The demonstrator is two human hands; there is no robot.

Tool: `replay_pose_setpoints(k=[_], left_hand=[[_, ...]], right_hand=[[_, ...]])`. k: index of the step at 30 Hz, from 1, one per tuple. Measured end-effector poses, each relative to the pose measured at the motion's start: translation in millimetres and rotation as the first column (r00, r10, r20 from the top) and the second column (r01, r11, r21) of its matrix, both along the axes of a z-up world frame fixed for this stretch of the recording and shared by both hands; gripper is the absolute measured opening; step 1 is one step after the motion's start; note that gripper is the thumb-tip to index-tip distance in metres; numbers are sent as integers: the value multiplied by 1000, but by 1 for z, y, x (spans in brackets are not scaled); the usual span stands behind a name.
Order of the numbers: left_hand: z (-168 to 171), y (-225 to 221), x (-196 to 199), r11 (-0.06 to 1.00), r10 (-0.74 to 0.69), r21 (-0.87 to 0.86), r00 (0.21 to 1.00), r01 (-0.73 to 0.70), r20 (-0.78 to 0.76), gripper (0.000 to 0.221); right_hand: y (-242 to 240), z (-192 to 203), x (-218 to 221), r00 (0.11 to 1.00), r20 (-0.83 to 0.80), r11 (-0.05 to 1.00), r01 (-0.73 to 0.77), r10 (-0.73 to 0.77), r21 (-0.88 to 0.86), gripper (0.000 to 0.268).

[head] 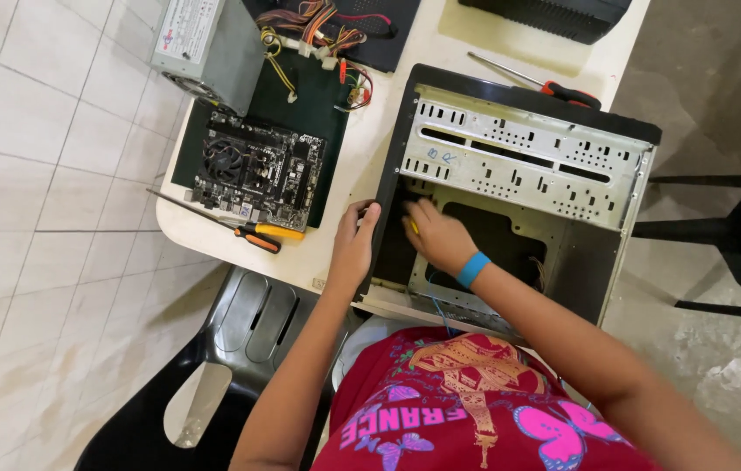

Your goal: Cleaning the interior of a computer case using a brush and a small tool.

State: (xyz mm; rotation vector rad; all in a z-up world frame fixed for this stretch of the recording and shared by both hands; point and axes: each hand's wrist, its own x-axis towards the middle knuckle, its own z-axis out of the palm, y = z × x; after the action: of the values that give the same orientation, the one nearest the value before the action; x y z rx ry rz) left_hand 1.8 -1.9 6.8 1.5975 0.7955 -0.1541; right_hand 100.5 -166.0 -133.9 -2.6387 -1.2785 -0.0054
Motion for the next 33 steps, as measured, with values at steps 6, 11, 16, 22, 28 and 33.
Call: replay_pose_setpoints(k=[6, 11, 16, 22, 28, 33], left_hand=[[0, -2, 0, 1000, -9, 4, 999, 9, -33, 72], [-11, -2, 2, 1000, 0, 3, 1000, 0, -16, 71], [0, -5, 3, 1000, -7, 9, 1000, 7, -15, 71], [-8, -4, 2, 999, -13, 32, 1000, 13, -3, 70], [-8, -6, 1, 998, -26, 54, 1000, 27, -7, 70], [-8, -8, 1, 998, -26, 62, 1000, 26, 2, 68]], right_hand=[[-9, -4, 12, 994, 98, 997, 42, -49, 69, 37], [-39, 48, -6, 936, -303, 973, -125, 181, 196, 26], [-112, 8, 7, 945, -285, 965, 210, -159, 156, 31], [-162, 13, 7, 889, 214, 823, 456, -405, -339, 13], [-120, -47, 4, 955, 296, 814, 163, 12, -558, 14], [-46, 68, -17, 889, -455, 969, 73, 43, 235, 34]])
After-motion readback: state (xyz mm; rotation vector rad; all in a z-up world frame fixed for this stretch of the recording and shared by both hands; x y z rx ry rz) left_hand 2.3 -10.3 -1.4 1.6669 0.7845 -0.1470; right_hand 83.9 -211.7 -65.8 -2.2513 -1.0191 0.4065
